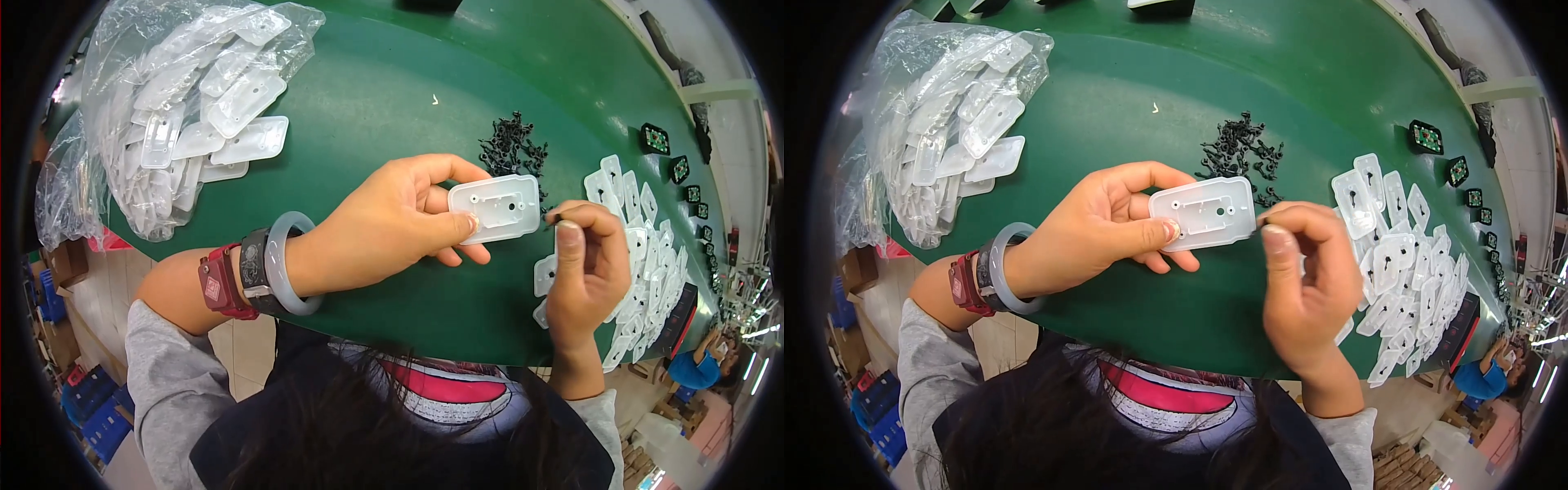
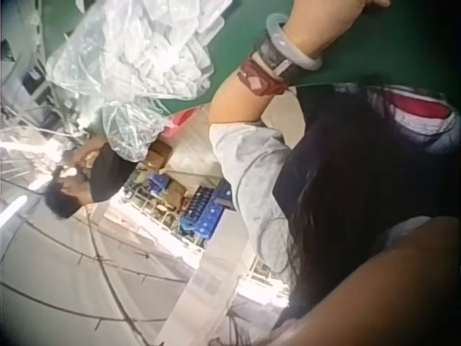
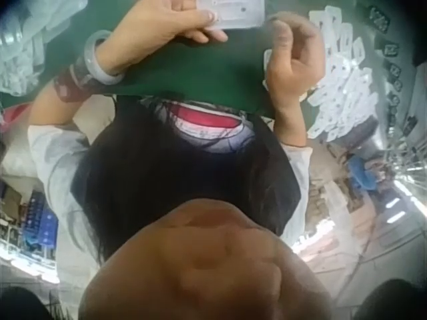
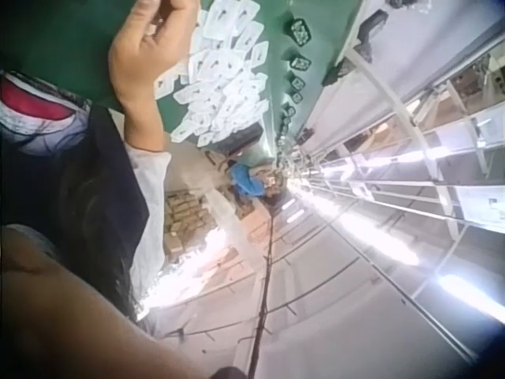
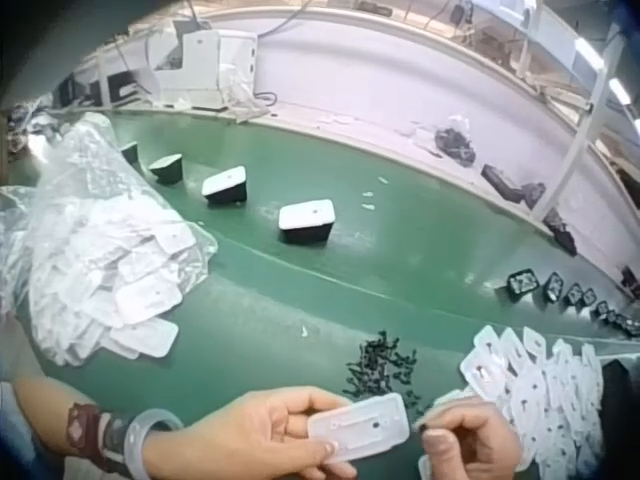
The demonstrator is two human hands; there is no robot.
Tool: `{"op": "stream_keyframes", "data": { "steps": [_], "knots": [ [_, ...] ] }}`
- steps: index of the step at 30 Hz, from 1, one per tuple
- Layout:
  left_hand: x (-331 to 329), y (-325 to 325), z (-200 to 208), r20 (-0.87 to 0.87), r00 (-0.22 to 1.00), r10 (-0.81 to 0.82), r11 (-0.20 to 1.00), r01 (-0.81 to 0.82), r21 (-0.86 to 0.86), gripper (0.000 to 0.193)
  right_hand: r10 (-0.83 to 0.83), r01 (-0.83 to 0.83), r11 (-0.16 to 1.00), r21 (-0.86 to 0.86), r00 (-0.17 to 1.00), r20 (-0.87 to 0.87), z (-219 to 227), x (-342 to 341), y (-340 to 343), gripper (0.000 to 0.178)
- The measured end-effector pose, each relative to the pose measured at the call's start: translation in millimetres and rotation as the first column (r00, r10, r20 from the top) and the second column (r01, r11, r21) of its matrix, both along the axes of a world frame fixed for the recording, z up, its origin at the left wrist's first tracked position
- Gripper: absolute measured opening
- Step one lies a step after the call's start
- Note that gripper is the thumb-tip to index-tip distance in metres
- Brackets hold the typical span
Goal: The person assembles electronic components by hand, inserting small metal pins into plastic housings at a workbench.
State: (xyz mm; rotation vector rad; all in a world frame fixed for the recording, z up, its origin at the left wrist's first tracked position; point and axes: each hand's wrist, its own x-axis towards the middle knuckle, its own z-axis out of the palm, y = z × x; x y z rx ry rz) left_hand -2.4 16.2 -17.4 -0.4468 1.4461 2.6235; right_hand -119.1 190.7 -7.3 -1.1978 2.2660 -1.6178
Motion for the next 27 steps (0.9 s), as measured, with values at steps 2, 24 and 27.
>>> {"op": "stream_keyframes", "data": {
  "steps": [2, 24, 27],
  "knots": [
    [0, 3, 1, 0.002, 1.0, -0.004, 1.0, 0.004, -0.01, 0.035, 0.036, -0.035, 0.999, -0.007, 0.999, 0.015, -1, 4, -1, 0.007],
    [6, 17, -1, -0.06, 0.997, 0.043, 0.992, -0.05, -0.118, 0.044, 0.061, -0.042, 0.99, 0.135, 0.989, -0.134, -10, 12, -8, 0.007],
    [6, 16, -1, -0.061, 0.997, 0.041, 0.991, -0.048, -0.125, 0.044, 0.067, -0.048, 0.989, 0.142, 0.989, -0.13, -11, 12, -8, 0.007]
  ]
}}
